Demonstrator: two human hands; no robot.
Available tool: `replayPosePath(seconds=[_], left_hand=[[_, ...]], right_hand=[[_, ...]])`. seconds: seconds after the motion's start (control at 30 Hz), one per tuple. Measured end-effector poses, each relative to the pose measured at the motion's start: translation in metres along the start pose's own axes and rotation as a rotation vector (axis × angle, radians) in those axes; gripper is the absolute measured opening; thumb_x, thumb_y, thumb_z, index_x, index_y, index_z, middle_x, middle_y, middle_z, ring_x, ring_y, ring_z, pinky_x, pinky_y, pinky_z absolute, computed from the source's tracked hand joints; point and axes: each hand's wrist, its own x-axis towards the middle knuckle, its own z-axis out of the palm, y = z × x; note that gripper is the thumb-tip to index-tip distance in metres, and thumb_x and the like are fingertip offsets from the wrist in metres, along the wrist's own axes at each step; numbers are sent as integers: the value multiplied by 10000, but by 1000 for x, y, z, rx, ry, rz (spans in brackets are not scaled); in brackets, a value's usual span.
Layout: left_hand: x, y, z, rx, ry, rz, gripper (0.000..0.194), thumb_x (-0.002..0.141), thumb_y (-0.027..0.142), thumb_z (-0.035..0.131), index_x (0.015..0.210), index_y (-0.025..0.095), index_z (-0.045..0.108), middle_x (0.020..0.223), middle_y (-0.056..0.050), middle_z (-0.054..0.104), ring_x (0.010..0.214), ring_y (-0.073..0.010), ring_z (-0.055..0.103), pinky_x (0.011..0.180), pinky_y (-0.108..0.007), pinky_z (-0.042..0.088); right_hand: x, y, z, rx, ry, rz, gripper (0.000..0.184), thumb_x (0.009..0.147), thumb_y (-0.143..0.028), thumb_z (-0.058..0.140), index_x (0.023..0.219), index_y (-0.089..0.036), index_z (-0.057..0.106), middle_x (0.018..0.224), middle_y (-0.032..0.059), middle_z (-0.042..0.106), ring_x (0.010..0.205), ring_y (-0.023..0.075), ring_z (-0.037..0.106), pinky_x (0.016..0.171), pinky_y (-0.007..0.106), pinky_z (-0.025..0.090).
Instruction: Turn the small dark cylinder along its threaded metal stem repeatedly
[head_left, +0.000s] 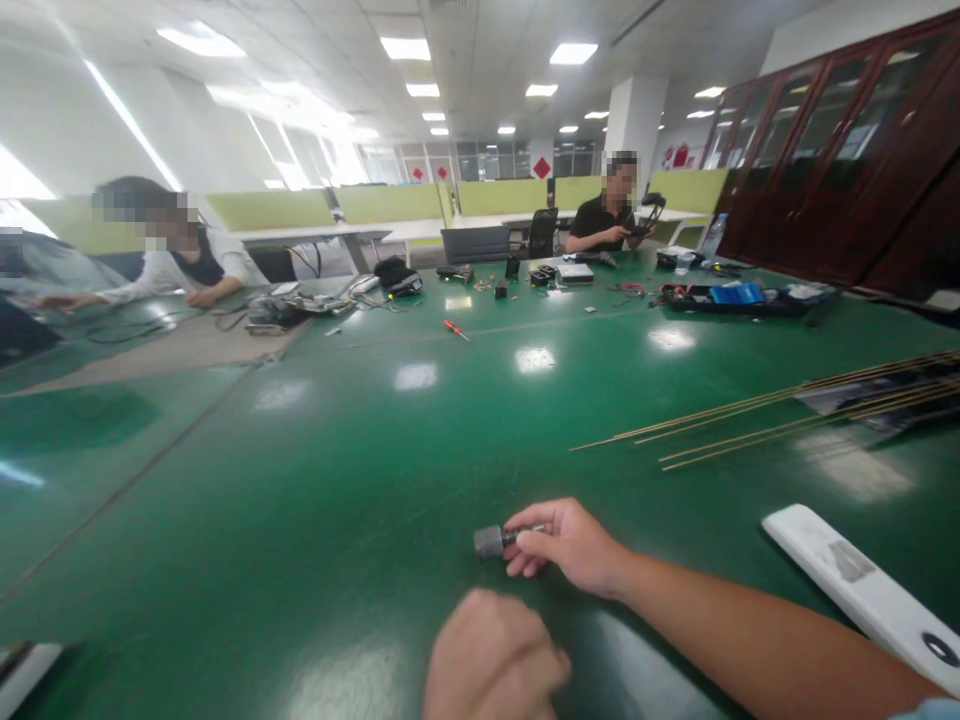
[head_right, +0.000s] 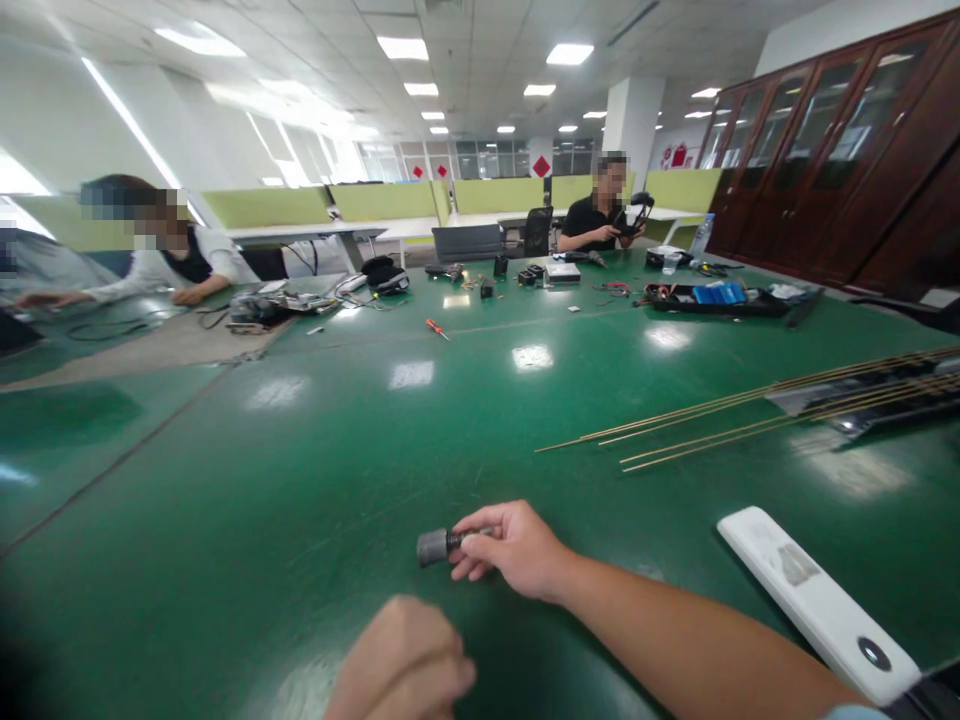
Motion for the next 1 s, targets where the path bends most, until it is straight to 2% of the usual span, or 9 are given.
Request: replayPosePath(seconds=[0.1,0.13,0.27,0.3,0.37,0.47,0.57,0.77,1.0], left_hand=[[27,-39,-12,120,121,-183,434,808,228,714,1225,222,594,1118,-112,647,1037,-272,617,885,-416,531],[34,-53,-17,119,107,-278,540,768,284,762,1272,215,578,1122,-109,655,992,-268,625,858,-409,535],[41,-94,-22,-267,-236,-607,574,697,383,814,1213,185,658,980,-69,723,652,-155,600,602,-287,516],[39,-99,-20,-369,-267,-649,564,677,376,827,1181,171,679,957,-71,735,649,-156,612,606,-283,523],[34,-102,-13,-485,-242,-698,529,654,343,842,1128,151,708,930,-81,750,717,-188,665,691,-307,560],[30,-99,-4,-481,-154,-662,374,691,302,815,1029,156,743,935,-84,752,813,-223,708,772,-324,586],[29,-100,-2,-413,-98,-553,254,732,262,781,970,181,752,952,-70,744,833,-206,715,782,-296,596],[26,-109,-2,-311,-89,-415,208,765,234,768,970,215,738,950,-49,741,839,-187,714,766,-271,589],[21,-111,-2,-179,-54,-273,208,775,224,772,975,236,716,971,-42,746,898,-193,710,819,-298,577]], right_hand=[[-1,-3,0,-15,14,-20,581,680,-529,836,1032,-85,710,855,136,765,715,210,737,650,306,538],[-1,-4,0,-21,18,-24,584,677,-533,835,1030,-86,711,852,134,765,715,210,738,646,303,538],[1,-6,-1,-47,48,-43,590,675,-550,825,1025,-90,710,836,129,762,722,218,742,640,303,539],[1,-5,-1,-48,56,-49,588,677,-548,823,1025,-89,709,831,128,762,720,219,741,636,303,538],[2,-4,-1,-45,72,-61,572,687,-536,818,1024,-87,706,826,128,761,713,219,741,625,298,536],[5,-2,-1,-39,85,-73,523,710,-493,811,1022,-89,703,820,121,762,705,210,740,617,285,532],[9,-2,1,-68,84,-82,452,694,-392,829,1013,-97,704,852,110,766,723,201,739,634,275,534],[14,-2,3,-241,135,-148,266,745,-242,746,981,-120,732,758,64,760,706,199,723,685,297,542],[13,-3,3,-350,179,-209,212,726,-208,735,927,-148,762,794,50,759,733,204,703,730,308,537]])
